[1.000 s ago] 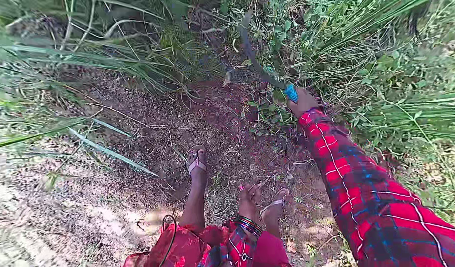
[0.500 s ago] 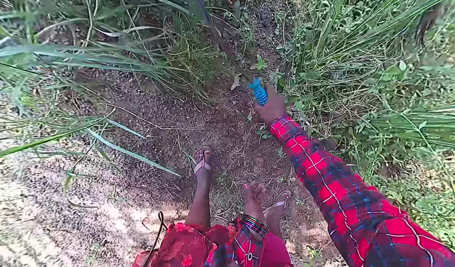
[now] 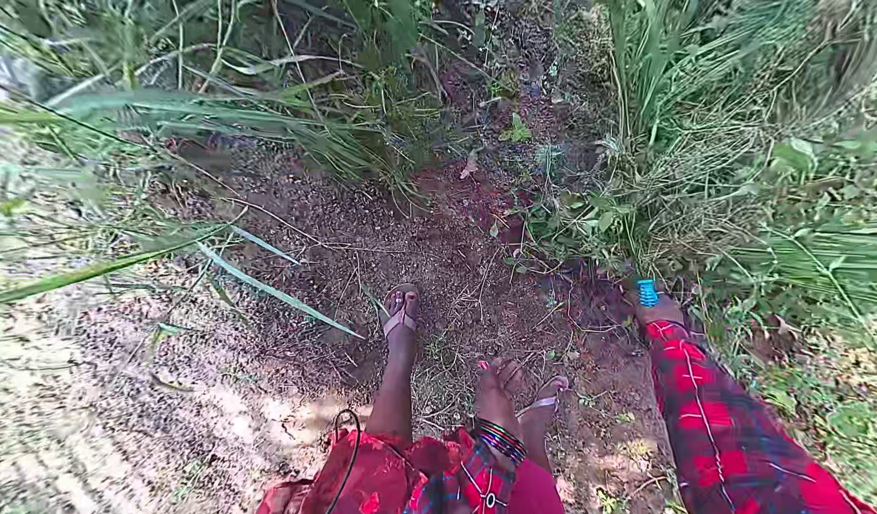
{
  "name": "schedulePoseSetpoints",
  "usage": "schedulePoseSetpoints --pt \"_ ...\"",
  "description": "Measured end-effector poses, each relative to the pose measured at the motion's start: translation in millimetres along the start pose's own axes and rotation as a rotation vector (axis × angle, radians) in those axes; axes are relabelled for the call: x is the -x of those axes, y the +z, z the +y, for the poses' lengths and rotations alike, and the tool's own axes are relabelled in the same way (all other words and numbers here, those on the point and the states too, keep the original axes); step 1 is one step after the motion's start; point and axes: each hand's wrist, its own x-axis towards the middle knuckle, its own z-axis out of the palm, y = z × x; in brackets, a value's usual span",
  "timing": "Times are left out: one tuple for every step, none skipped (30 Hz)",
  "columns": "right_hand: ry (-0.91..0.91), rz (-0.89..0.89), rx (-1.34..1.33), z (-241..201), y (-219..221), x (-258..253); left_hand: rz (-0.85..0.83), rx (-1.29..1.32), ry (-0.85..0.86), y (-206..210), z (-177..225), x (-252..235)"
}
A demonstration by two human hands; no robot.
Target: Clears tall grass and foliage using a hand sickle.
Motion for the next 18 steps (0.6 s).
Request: schedulePoseSetpoints --pt "0.081 -0.024 0.001 12 8 10 0.0 0.021 -0.008 -3 -3 0" --pt "0.122 -0.033 -0.02 12 11 22 -0.001 0.029 -0.025 -5 -7 2" --pt "0.129 -0.02 -0.077 1 15 30 0.003 0.028 -0.036 -3 -7 2" --pt "0.108 0.002 -0.143 -14 19 38 0.006 0.027 -0.046 -2 -7 3" --pt "0.06 0.018 -0.186 -35 22 42 -0.003 0.029 -0.04 2 -5 4" --pt "-0.019 0.028 -0.206 -62 22 47 -0.015 0.039 -0.025 5 -2 5" --pt "-0.128 0.028 -0.202 -90 19 55 -0.033 0.048 -0.002 7 -2 6" --pt "-0.267 0.021 -0.198 -117 16 63 -0.05 0.045 0.019 8 -3 6" --pt "-0.421 0.013 -0.195 -146 10 71 -0.065 0.033 0.022 8 -3 8" --pt "-0.583 0.005 -0.185 -176 3 78 -0.065 0.003 0.021 8 -5 8" --pt "-0.719 -0.033 -0.166 -206 -8 86 -0.051 -0.03 0.009 9 -7 8" --pt "-0.836 -0.069 -0.109 -233 -20 91 -0.035 -0.058 -0.015 8 -10 9" --pt "-0.916 -0.111 -0.037 -256 -35 95 -0.025 -0.085 -0.026 7 -14 9" --pt "-0.968 -0.129 0.022 -273 -52 93 -0.025 -0.09 -0.028 8 -16 9" --pt "-0.991 -0.124 0.062 -281 -67 85 -0.029 -0.095 -0.023 10 -17 9" --pt "-0.964 -0.114 0.082 -275 -82 71 -0.034 -0.098 -0.021 9 -19 8" --pt "-0.89 -0.086 0.086 -258 -98 55 -0.037 -0.091 -0.023 9 -19 7" --pt "-0.773 -0.049 0.099 -231 -115 37 -0.048 -0.073 -0.032 7 -19 7"
